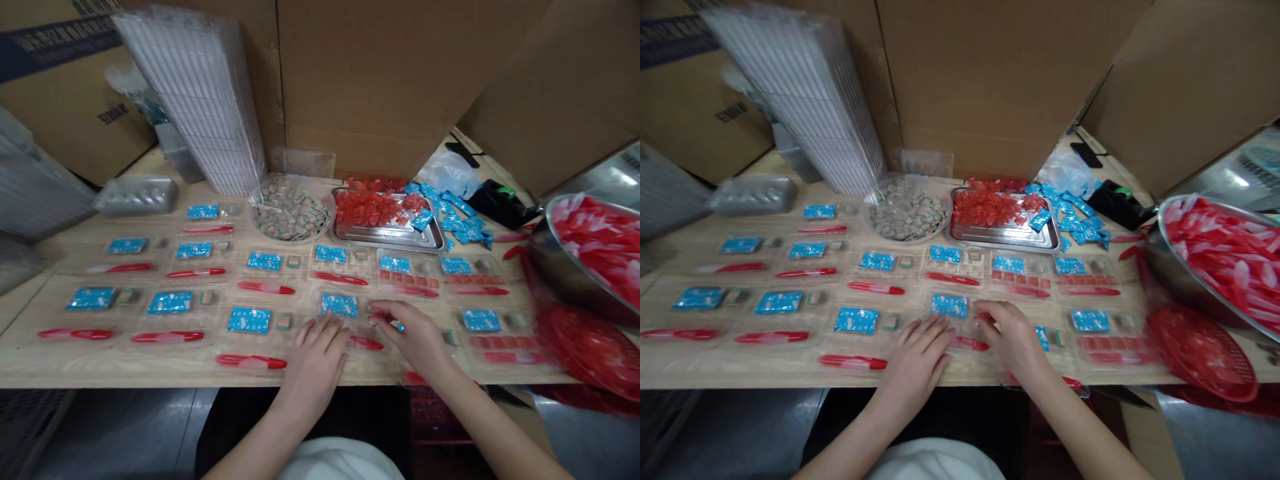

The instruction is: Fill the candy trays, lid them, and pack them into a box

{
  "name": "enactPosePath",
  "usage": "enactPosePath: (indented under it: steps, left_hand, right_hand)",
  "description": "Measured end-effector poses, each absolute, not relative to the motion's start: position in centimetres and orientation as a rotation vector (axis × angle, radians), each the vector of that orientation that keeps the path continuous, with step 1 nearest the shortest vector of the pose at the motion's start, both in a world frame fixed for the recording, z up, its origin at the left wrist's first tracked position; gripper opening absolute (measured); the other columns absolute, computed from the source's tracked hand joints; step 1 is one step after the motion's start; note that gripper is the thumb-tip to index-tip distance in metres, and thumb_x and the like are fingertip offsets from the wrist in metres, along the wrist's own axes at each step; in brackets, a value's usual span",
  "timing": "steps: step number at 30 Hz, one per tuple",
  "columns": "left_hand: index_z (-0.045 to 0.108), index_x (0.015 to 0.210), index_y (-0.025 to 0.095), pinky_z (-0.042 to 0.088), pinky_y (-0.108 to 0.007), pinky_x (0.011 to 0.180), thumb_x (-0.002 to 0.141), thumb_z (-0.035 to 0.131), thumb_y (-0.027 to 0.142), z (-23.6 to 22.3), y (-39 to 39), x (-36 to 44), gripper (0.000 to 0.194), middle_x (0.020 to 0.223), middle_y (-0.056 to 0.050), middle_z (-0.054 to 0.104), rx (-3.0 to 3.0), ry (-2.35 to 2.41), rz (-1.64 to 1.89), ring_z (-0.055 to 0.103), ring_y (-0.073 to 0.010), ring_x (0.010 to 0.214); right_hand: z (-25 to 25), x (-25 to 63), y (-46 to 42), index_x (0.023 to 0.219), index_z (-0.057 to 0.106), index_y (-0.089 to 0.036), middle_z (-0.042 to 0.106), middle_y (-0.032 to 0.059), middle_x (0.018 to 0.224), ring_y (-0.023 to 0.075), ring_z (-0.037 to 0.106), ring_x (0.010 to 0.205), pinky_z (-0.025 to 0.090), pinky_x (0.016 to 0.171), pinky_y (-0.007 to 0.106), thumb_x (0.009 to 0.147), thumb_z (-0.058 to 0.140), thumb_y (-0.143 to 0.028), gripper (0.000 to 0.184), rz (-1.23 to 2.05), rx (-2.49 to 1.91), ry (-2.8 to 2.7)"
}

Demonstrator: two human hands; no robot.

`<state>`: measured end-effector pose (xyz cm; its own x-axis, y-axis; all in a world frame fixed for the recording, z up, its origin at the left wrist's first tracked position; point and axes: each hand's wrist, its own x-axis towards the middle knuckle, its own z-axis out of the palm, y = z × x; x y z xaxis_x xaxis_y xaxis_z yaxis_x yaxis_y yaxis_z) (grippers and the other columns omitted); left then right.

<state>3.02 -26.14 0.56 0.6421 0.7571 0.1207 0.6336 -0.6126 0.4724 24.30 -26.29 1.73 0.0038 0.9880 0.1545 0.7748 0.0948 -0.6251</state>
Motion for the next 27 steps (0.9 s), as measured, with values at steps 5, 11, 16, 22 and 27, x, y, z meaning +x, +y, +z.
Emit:
enactPosePath:
  steps: [5, 11, 16, 22, 27]
  left_hand:
    - [0.053, 0.121, 0.021, 0.036, -0.046, 0.104, 0.089, 0.046, 0.020, 0.4, -26.2, 3.2, 0.032, 0.132, -0.004, 0.054, 2.480, 1.127, 0.459, 0.043, -0.0226, 0.127]
    - [0.054, 0.119, 0.021, 0.037, -0.045, 0.102, 0.089, 0.045, 0.017, 0.4, -26.3, 3.3, 0.032, 0.130, -0.004, 0.056, 2.516, 1.150, 0.477, 0.044, -0.0221, 0.126]
    - [0.054, 0.119, 0.021, 0.039, -0.045, 0.101, 0.088, 0.045, 0.017, 0.3, -26.3, 3.3, 0.032, 0.130, -0.004, 0.056, 2.528, 1.144, 0.497, 0.045, -0.0222, 0.125]
    - [0.055, 0.119, 0.021, 0.042, -0.044, 0.098, 0.088, 0.045, 0.016, 0.2, -26.2, 3.2, 0.033, 0.129, -0.004, 0.056, 2.596, 1.135, 0.536, 0.048, -0.0222, 0.122]
    - [0.055, 0.119, 0.023, 0.045, -0.039, 0.094, 0.087, 0.047, 0.019, -0.2, -26.0, 3.1, 0.033, 0.127, 0.000, 0.059, 2.703, 1.118, 0.602, 0.052, -0.0200, 0.118]
  right_hand:
    - [1.8, 23.7, -26.5, 0.105, 0.062, -0.022, 0.068, 0.0058, 0.095, 0.0180, 0.064, 0.088, 0.054, 0.079, 0.033, 0.085, 0.050, -0.013, 0.025, 0.408, -1.562, -2.060]
    - [1.7, 23.7, -26.0, 0.123, 0.052, -0.027, 0.063, 0.0079, 0.106, 0.0208, 0.060, 0.097, 0.052, 0.083, 0.038, 0.086, 0.047, -0.012, 0.040, 0.421, -1.576, -2.182]
    - [1.7, 24.0, -26.1, 0.118, 0.054, -0.022, 0.063, 0.0087, 0.099, 0.0229, 0.057, 0.094, 0.051, 0.082, 0.041, 0.083, 0.056, -0.019, 0.035, 0.429, -1.571, -2.137]
    - [3.9, 26.6, -22.9, 0.108, 0.061, -0.022, 0.066, 0.0063, 0.094, 0.0193, 0.060, 0.086, 0.050, 0.076, 0.033, 0.084, 0.056, -0.029, 0.025, 0.653, -1.544, -2.157]
    - [5.8, 32.2, -10.4, 0.102, 0.065, -0.019, 0.067, 0.0091, 0.101, 0.0207, 0.060, 0.093, 0.047, 0.082, 0.034, 0.091, 0.041, -0.035, 0.030, 0.247, -2.100, -1.831]
